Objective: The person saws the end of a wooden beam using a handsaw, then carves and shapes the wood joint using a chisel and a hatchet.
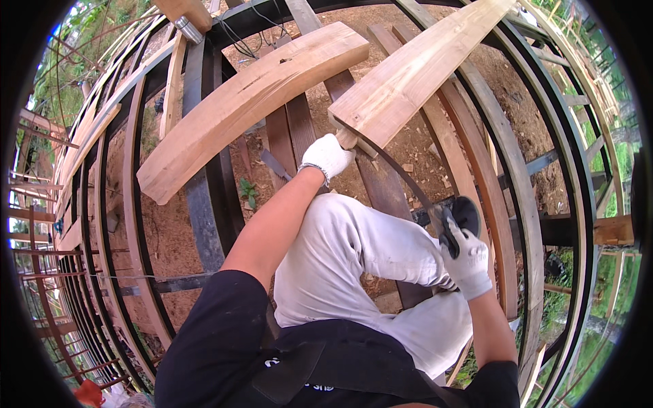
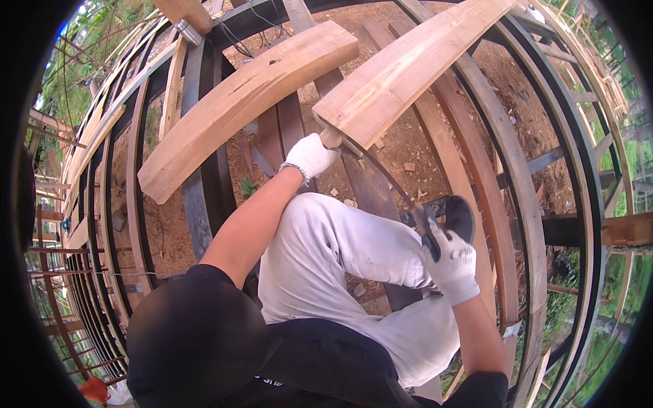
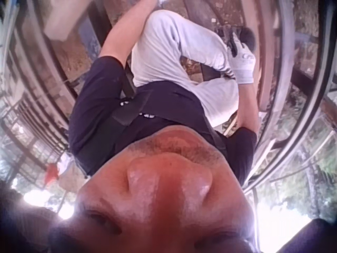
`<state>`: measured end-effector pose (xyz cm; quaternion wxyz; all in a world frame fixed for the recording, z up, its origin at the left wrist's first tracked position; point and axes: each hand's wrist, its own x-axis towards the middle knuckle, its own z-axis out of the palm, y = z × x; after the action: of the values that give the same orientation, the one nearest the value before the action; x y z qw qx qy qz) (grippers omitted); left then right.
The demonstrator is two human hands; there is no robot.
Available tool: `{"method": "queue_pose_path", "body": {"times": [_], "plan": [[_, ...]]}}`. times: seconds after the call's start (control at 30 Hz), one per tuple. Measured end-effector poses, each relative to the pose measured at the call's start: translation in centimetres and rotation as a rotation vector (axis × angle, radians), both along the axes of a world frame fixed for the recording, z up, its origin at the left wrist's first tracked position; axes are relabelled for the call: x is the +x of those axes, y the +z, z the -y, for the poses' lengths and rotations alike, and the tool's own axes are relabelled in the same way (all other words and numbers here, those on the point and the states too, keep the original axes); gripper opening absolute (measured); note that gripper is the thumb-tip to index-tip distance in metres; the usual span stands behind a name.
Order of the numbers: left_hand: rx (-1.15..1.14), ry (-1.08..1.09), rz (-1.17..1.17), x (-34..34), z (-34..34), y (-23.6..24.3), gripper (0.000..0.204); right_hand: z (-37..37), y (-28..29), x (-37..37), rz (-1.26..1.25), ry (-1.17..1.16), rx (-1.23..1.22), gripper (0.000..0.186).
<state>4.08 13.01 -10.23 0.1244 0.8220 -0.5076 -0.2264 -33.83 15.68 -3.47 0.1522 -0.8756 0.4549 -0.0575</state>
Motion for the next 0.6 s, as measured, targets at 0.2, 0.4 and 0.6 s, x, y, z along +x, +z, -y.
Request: {"method": "queue_pose_path", "body": {"times": [0.2, 0.4, 0.6], "plan": [[0.092, 0.018, -0.082, -1.1, 0.6, 0.9, 0.061, 3.9, 0.0, 8.5, -0.092, -0.008, 0.054, 0.049], [-0.022, 0.045, 0.022, -0.2, -0.1, -0.6, 0.055, -0.7, 0.8, -1.6, 0.007, 0.007, 0.093, 0.056], [0.054, 0.000, -0.033, -0.9, 1.2, -0.4, 0.059, 4.0, -0.2, 8.0, -0.075, -0.007, 0.022, 0.047]]}}
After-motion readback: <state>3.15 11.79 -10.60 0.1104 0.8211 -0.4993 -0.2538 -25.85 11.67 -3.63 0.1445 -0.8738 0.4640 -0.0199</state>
